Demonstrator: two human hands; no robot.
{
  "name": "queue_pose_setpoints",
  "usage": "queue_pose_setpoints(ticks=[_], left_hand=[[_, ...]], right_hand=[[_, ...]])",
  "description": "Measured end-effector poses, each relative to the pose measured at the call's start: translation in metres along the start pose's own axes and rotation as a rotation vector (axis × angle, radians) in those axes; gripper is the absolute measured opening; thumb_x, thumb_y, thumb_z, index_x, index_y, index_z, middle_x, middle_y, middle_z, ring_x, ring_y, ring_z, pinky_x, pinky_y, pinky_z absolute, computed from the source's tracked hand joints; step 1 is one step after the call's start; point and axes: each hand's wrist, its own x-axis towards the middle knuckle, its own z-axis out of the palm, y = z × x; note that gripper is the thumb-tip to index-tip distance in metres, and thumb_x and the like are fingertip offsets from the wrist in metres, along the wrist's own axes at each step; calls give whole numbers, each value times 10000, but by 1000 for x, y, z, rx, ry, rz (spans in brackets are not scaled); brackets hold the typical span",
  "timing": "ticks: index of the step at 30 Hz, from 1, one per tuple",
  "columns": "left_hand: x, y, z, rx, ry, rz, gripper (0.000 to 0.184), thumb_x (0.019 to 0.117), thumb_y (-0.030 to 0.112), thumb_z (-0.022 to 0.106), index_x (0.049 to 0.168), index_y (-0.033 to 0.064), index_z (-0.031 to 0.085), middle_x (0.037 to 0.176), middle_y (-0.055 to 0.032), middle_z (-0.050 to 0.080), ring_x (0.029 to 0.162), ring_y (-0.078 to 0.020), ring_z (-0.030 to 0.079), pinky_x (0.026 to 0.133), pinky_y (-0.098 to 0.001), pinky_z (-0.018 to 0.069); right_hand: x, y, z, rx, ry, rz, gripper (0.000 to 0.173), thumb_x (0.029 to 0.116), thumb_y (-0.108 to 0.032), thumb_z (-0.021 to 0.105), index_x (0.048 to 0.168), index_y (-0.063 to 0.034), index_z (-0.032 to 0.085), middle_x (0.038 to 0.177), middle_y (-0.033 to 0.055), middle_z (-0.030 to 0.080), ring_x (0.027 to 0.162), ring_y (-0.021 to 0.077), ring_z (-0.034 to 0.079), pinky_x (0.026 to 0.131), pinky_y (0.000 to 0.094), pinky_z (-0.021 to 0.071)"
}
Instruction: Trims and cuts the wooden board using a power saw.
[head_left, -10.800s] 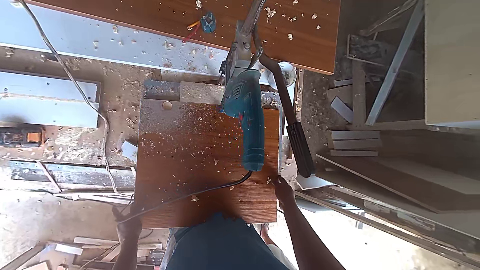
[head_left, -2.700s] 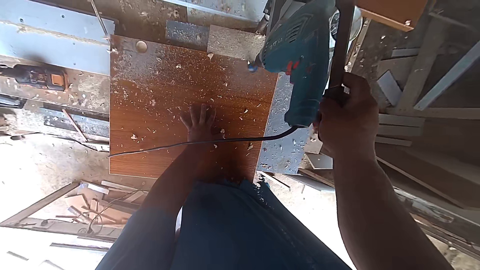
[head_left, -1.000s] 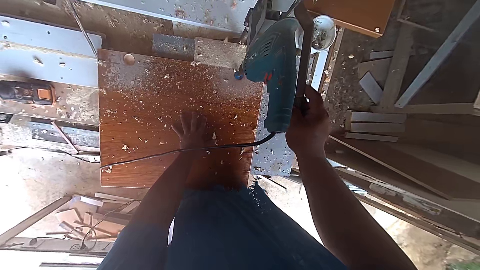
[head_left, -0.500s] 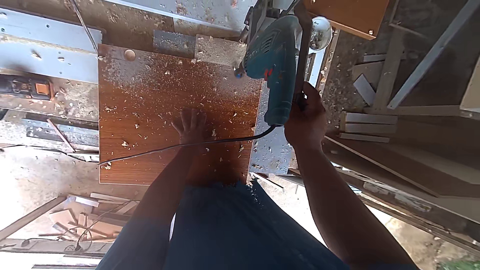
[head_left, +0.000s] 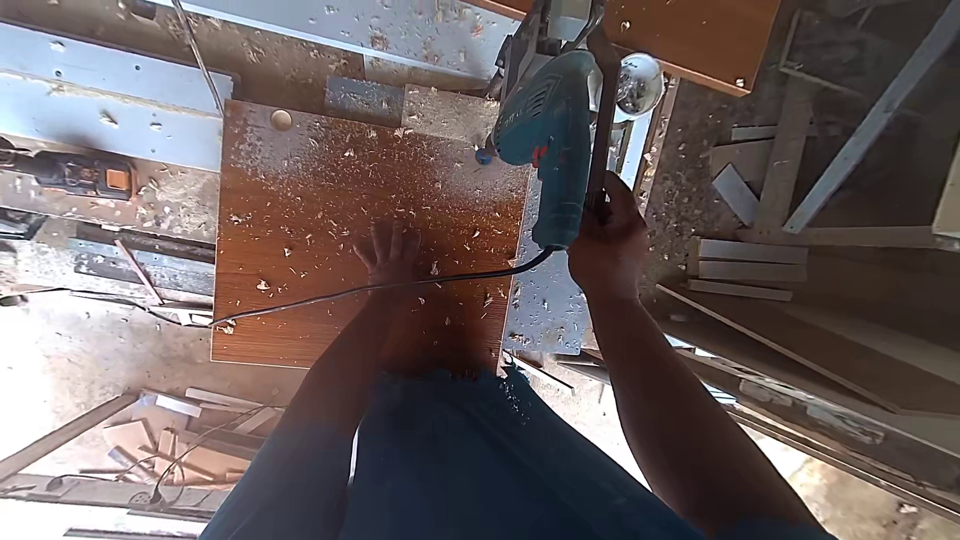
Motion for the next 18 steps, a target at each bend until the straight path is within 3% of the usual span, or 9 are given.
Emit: queue_pose_setpoints(ticks=[4, 11, 16, 18], left_hand=[[-3, 1, -2, -23, -18, -5, 1087, 766, 809, 638, 1650, 376, 177, 1744, -60, -46, 1554, -492, -116, 1087, -843, -41], [1, -2, -1, -41, -2, -4, 1093, 757, 864, 599, 1648, 389, 179, 1744, -57, -41, 1555, -486, -125, 1083, -845, -59], [2, -2, 6, -36, 79, 15, 1049, 764, 855, 611, 1631, 383, 259, 1746, -60, -5, 1560, -483, -94, 1095, -840, -43], [0, -1, 6, -29, 54, 6, 1056, 772, 849, 609, 1640, 386, 225, 1746, -47, -40, 1560, -473, -111, 1097, -837, -50]], right_hand=[[-1, 5, 5, 11, 24, -16, 519, 1005, -106, 509, 1522, -109, 470, 970, 74, 667, 728, 82, 593, 690, 290, 520], [3, 3, 4, -7, 18, -17, 516, 1009, -120, 520, 1523, -118, 470, 974, 88, 671, 736, 115, 599, 698, 328, 524], [4, -4, -2, -34, 3, 33, 517, 1007, -108, 509, 1521, -147, 465, 1004, 117, 675, 754, 184, 629, 703, 405, 536], [5, -7, -2, -41, -40, 72, 528, 1009, -101, 482, 1533, -158, 438, 992, 130, 654, 721, 216, 617, 676, 442, 532]])
